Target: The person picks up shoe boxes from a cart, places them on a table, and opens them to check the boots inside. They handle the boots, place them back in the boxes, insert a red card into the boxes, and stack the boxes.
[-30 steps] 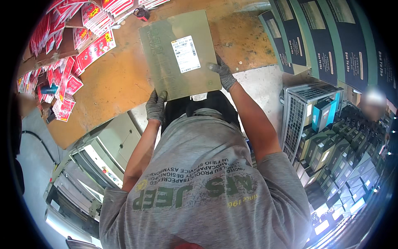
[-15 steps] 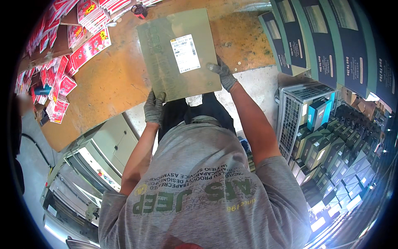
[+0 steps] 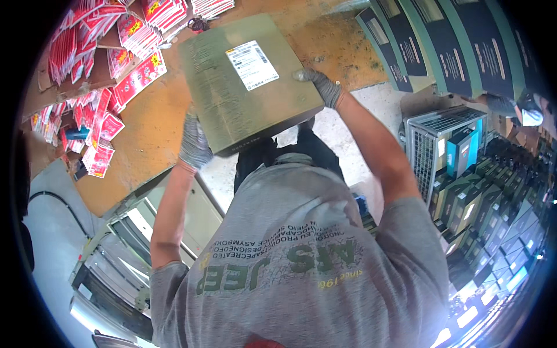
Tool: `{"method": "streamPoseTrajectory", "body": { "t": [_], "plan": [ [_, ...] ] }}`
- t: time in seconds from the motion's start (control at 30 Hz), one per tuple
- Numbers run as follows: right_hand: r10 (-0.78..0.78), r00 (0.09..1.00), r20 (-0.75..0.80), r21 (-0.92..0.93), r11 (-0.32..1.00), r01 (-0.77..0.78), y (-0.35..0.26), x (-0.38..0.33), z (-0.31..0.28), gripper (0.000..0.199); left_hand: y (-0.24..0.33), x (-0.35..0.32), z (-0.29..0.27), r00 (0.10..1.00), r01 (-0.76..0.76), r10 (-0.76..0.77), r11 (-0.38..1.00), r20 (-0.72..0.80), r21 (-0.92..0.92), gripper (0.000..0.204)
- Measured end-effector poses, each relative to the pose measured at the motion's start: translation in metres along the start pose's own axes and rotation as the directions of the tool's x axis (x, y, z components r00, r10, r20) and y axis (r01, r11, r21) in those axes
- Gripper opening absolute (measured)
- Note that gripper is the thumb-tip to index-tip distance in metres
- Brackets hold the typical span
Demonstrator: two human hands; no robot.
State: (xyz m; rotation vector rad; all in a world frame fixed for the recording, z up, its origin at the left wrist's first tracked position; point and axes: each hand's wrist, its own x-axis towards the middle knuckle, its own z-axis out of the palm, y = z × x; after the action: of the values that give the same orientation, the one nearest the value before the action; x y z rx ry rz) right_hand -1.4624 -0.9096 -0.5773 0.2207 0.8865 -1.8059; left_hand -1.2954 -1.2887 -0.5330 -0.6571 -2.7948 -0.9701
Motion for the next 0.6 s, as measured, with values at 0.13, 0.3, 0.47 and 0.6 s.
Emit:
{"method": "streamPoseTrajectory", "body": {
  "t": [0.13,0.3,0.47,0.6],
  "plan": [
    [0.101,0.991,0.087,0.011,0.995,-0.103,-0.042,-0.001,0.034,0.074,-0.010,0.041,-0.068,0.914,-0.372,0.403,0.879,-0.048,0.299,0.119],
    [-0.043,0.998,-0.040,0.058,0.997,0.045,-0.042,0.030,0.009,0.075,0.049,0.090,-0.135,0.898,-0.439,0.430,0.867,0.091,0.236,0.107],
    [-0.304,0.953,0.010,0.671,0.708,0.219,0.024,0.033,0.041,0.092,0.114,0.103,-0.111,0.974,-0.150,0.206,0.904,-0.100,0.401,0.112],
    [-0.321,0.913,0.251,0.727,0.685,0.041,0.028,0.040,0.060,0.096,0.106,0.115,-0.093,0.953,0.270,-0.207,0.913,-0.222,0.307,0.119]
  ]
}}
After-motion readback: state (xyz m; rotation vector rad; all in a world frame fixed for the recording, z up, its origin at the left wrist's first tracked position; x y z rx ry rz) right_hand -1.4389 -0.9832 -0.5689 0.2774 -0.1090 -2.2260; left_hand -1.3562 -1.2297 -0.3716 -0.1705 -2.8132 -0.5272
